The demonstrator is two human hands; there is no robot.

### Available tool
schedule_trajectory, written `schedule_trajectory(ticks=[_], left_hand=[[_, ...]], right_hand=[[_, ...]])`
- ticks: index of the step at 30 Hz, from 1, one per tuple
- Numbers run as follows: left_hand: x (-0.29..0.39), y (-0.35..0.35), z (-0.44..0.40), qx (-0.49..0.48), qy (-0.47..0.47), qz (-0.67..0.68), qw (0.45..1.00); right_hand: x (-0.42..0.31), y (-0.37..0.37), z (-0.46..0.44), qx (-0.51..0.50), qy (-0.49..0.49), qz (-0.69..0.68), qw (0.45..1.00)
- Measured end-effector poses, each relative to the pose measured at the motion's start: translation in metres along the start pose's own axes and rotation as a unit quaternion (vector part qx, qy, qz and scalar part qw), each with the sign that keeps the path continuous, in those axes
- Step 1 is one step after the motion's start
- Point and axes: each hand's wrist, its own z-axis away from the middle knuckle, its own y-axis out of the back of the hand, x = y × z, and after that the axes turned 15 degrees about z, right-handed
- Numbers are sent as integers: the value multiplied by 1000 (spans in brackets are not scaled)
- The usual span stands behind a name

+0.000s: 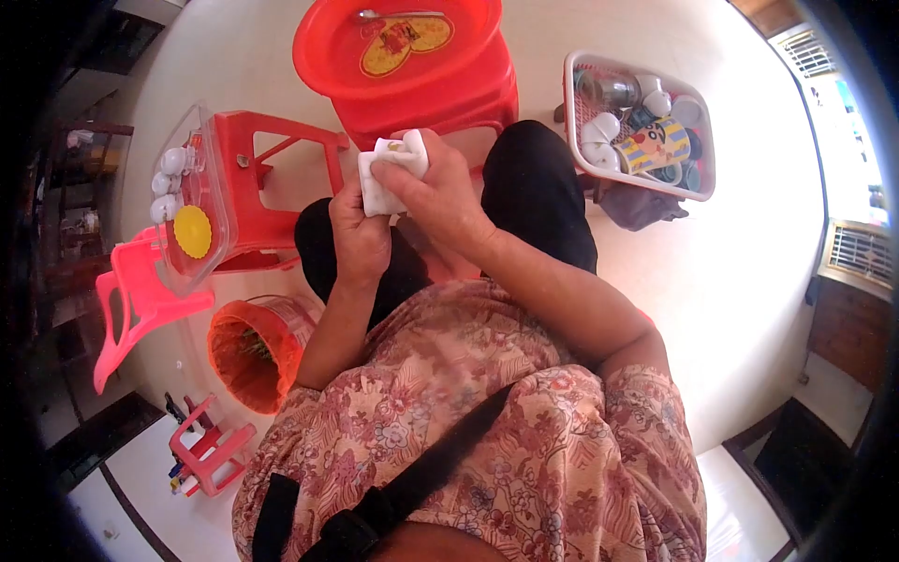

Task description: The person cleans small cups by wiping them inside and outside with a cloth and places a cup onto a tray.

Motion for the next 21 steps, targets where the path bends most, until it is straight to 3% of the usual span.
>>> schedule_trajectory(ticks=[2, 5, 8, 13, 17, 19, 21], left_hand=[[4, -2, 2, 8, 45, 22, 999], [1, -3, -3, -80, -116, -129, 982], [5, 4, -9, -168, -213, -224, 936], [7, 1, -13, -147, -150, -200, 957], [7, -6, -7, -28, -32, -117, 992], [7, -3, -9, -20, -36, -90, 995], [8, 2, -11, -11, -41, -62, 997]], right_hand=[[1, 2, -5, 23, -34, -35, 999], [-4, 11, -16, -6, -95, -120, 988], [-2, 20, -27, -37, -151, -180, 971], [-1, 16, -29, 3, -159, -196, 967], [4, 10, -19, 3, -65, -142, 988], [1, 1, -9, -4, 32, -82, 996], [-3, -1, -5, 7, 32, -55, 998]])
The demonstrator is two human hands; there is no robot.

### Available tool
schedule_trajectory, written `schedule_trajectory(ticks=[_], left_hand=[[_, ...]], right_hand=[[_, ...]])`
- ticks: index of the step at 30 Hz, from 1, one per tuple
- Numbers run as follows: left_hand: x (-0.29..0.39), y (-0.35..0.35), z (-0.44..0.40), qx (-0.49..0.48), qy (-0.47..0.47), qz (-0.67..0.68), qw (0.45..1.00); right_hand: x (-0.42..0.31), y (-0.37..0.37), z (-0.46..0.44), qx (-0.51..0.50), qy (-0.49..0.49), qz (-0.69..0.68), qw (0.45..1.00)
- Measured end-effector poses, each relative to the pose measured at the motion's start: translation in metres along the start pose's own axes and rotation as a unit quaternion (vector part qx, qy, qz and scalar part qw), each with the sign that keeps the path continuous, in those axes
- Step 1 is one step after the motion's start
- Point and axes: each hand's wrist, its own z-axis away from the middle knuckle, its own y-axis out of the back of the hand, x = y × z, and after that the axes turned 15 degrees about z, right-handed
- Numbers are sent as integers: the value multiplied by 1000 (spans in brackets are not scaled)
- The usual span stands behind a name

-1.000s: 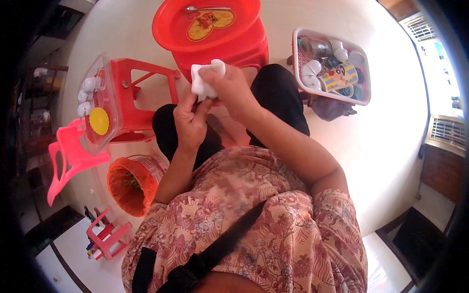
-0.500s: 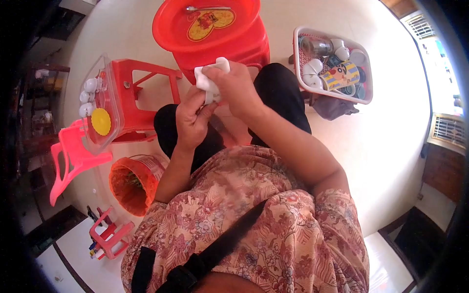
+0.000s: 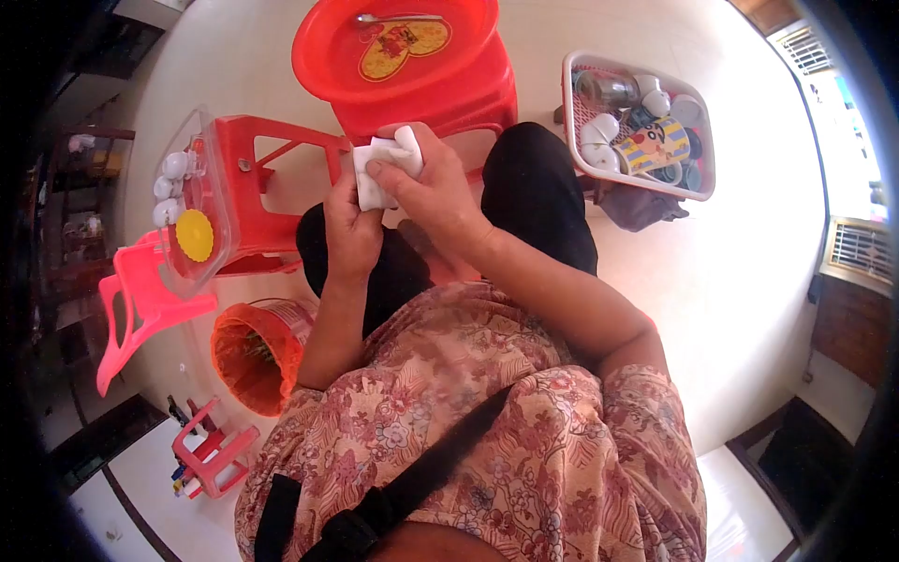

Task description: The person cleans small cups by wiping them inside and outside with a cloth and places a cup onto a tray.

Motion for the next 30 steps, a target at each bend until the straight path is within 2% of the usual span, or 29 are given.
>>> schedule_trajectory(ticks=[3, 6, 10, 13, 16, 19, 20, 23, 25, 30], left_hand=[[2, 6, 1, -42, 2, 17, 999], [4, 12, 1, -154, -108, -123, 974], [4, 18, 0, -169, -124, -41, 977], [2, 18, 1, -153, -111, 34, 981], [0, 19, 0, -133, -114, 24, 984], [-6, 23, 0, -96, -91, 14, 991], [-11, 25, 0, -82, -72, 21, 994], [-5, 22, -1, -76, -53, 31, 995], [1, 21, 0, -74, -35, 31, 996], [0, 21, -5, -129, -105, -14, 986]], right_hand=[[-9, 0, -2, 4, -43, -25, 999], [-4, 12, -17, -18, -106, -99, 989], [-12, 18, -26, -62, -219, -225, 947], [-9, 17, -27, -63, -236, -237, 940], [-5, 20, -25, -60, -231, -260, 936], [-7, 23, -18, -101, -176, -210, 956], [-13, 21, -10, -142, -103, -141, 974], [-23, 6, 5, -45, 15, 70, 996], [-23, 4, 3, -48, -34, -20, 998], [-24, 7, -5, -41, -102, -141, 984]])
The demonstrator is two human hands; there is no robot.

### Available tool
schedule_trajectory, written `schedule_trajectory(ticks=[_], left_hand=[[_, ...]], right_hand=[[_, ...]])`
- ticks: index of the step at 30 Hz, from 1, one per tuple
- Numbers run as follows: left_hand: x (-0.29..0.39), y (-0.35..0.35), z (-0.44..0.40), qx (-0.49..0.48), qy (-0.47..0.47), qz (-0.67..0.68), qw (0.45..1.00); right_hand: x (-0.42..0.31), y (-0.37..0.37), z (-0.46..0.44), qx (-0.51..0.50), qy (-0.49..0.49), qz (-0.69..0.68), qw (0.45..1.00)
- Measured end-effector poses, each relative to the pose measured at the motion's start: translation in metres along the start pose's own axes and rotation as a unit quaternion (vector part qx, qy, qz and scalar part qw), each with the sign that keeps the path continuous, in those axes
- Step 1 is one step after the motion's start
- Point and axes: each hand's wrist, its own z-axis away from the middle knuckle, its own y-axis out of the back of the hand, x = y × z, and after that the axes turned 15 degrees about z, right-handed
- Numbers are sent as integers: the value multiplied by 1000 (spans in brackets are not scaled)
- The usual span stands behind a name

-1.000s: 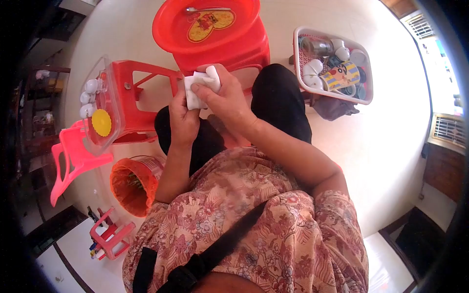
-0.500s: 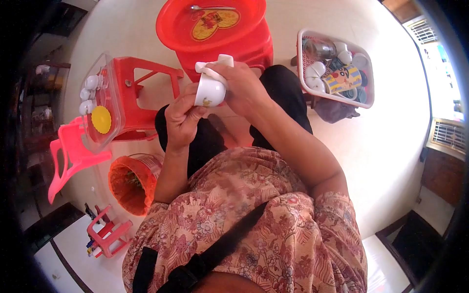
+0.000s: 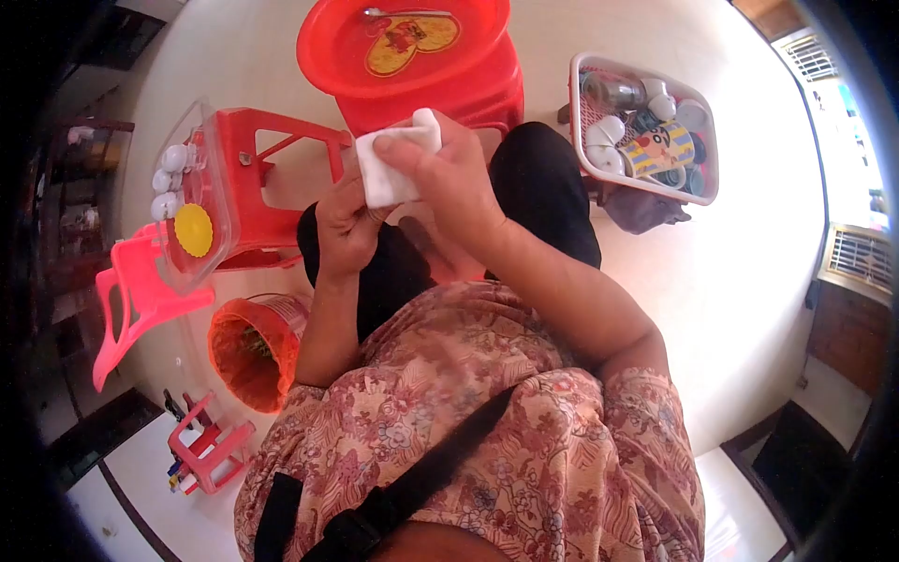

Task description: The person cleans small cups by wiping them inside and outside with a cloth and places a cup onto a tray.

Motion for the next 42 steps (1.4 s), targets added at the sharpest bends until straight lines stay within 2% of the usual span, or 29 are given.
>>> schedule_trajectory(ticks=[4, 5, 7, 9, 10, 11, 14, 15, 17, 18, 19, 20, 22, 23, 24, 25, 26, 29, 31, 32, 35, 37, 38, 41, 42], left_hand=[[2, -1, 0, -47, -30, -39, 998], [3, -2, 3, -13, 11, 10, 1000], [5, -8, 8, 58, 93, 108, 988], [5, -11, 3, 112, 103, 310, 938], [4, -12, 1, 137, 106, 406, 897], [3, -9, 0, 139, 112, 426, 887], [-2, -1, -1, 155, 129, 480, 854], [-3, 0, -2, 169, 135, 496, 841], [-2, -2, -3, 205, 150, 503, 826], [-1, -7, -5, 228, 159, 493, 824], [0, -11, -6, 250, 169, 484, 821], [0, -12, -6, 248, 170, 480, 824], [0, -15, -4, 245, 173, 469, 831], [-2, -17, 1, 220, 168, 435, 857], [-5, -18, 7, 194, 164, 399, 881], [-5, -21, 10, 168, 159, 362, 903], [-4, -24, 9, 183, 132, 378, 898], [3, -24, 5, 211, 145, 412, 874], [3, -14, -1, 145, 140, 526, 826], [3, -10, -3, 112, 135, 578, 797], [0, -4, -5, 103, 147, 624, 761], [6, -6, -7, 161, 166, 608, 760], [9, -7, -8, 189, 177, 599, 758], [12, -5, -10, 207, 165, 620, 739], [14, -7, -11, 216, 166, 579, 769]], right_hand=[[5, 12, -14, 22, -60, -18, 998], [8, 18, -17, 6, 2, 82, 997], [23, 29, -25, -27, 125, 277, 952], [34, 33, -34, -18, -18, 32, 999], [29, 31, -34, -23, -62, -50, 997], [25, 30, -34, -29, -105, -131, 985], [12, 40, -29, -106, -27, -177, 978], [5, 41, -24, -79, -23, -149, 985], [0, 30, -17, -43, 29, -2, 999], [5, 21, -17, 1, 148, 132, 980], [13, 10, -18, 46, 261, 262, 928], [17, 3, -18, 90, 366, 384, 843], [16, 0, -12, 93, 290, 311, 900], [15, -2, -11, 93, 249, 272, 925], [9, -4, -11, 113, 139, 239, 954], [10, -2, -15, 90, 124, 215, 965], [11, 2, -20, 68, 111, 190, 973], [1, 4, -20, 39, 30, 106, 993], [0, 11, -21, 28, -11, 104, 994], [3, 12, -21, 41, 6, 96, 995], [12, 12, -16, 51, 57, 73, 994], [13, 15, -10, 30, 83, 54, 995], [6, 17, -6, -9, 59, 15, 998], [9, 15, -9, -16, 198, 109, 974], [7, 14, -8, -19, 175, 110, 978]])
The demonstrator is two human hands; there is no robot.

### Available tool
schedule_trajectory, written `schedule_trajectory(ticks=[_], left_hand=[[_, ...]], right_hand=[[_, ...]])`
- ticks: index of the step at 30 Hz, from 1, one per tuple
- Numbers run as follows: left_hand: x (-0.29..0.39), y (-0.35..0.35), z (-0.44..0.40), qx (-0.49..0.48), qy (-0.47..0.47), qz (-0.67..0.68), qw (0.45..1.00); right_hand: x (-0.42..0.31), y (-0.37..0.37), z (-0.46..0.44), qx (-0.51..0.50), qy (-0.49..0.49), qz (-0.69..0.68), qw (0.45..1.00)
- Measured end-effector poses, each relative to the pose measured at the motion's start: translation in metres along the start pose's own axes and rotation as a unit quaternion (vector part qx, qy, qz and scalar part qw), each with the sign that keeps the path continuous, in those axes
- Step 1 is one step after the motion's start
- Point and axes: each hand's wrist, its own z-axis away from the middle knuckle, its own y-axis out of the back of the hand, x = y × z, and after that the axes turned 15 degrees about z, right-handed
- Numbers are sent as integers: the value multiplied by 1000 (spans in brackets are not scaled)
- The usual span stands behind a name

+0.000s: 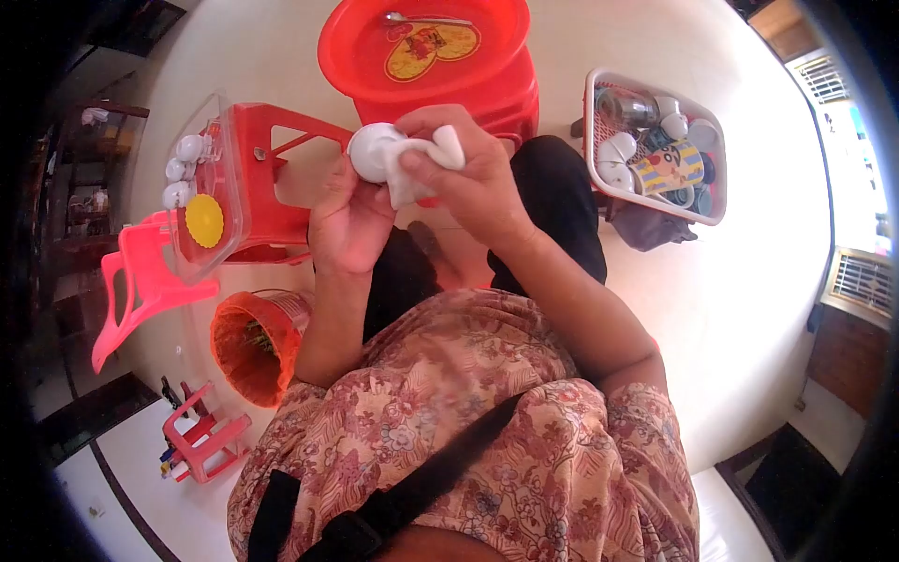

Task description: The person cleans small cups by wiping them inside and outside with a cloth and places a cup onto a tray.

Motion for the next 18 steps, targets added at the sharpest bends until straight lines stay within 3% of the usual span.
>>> schedule_trajectory(ticks=[5, 8, 11, 14, 18], left_hand=[[-6, -14, 5, 5, -70, -161, 984], [-3, -14, 5, 5, -60, -199, 978], [-4, -10, 3, -2, -63, -194, 979], [-3, -12, 5, 21, -49, -141, 989], [-2, -8, 4, 20, -26, -117, 993]], right_hand=[[-10, -1, 1, -30, -58, -14, 998], [-9, -2, 2, -21, -68, -17, 997], [-7, -2, 2, -11, -77, -42, 996], [-8, 7, -4, -50, -14, 50, 997], [-14, 14, -8, -98, -20, 92, 991]])
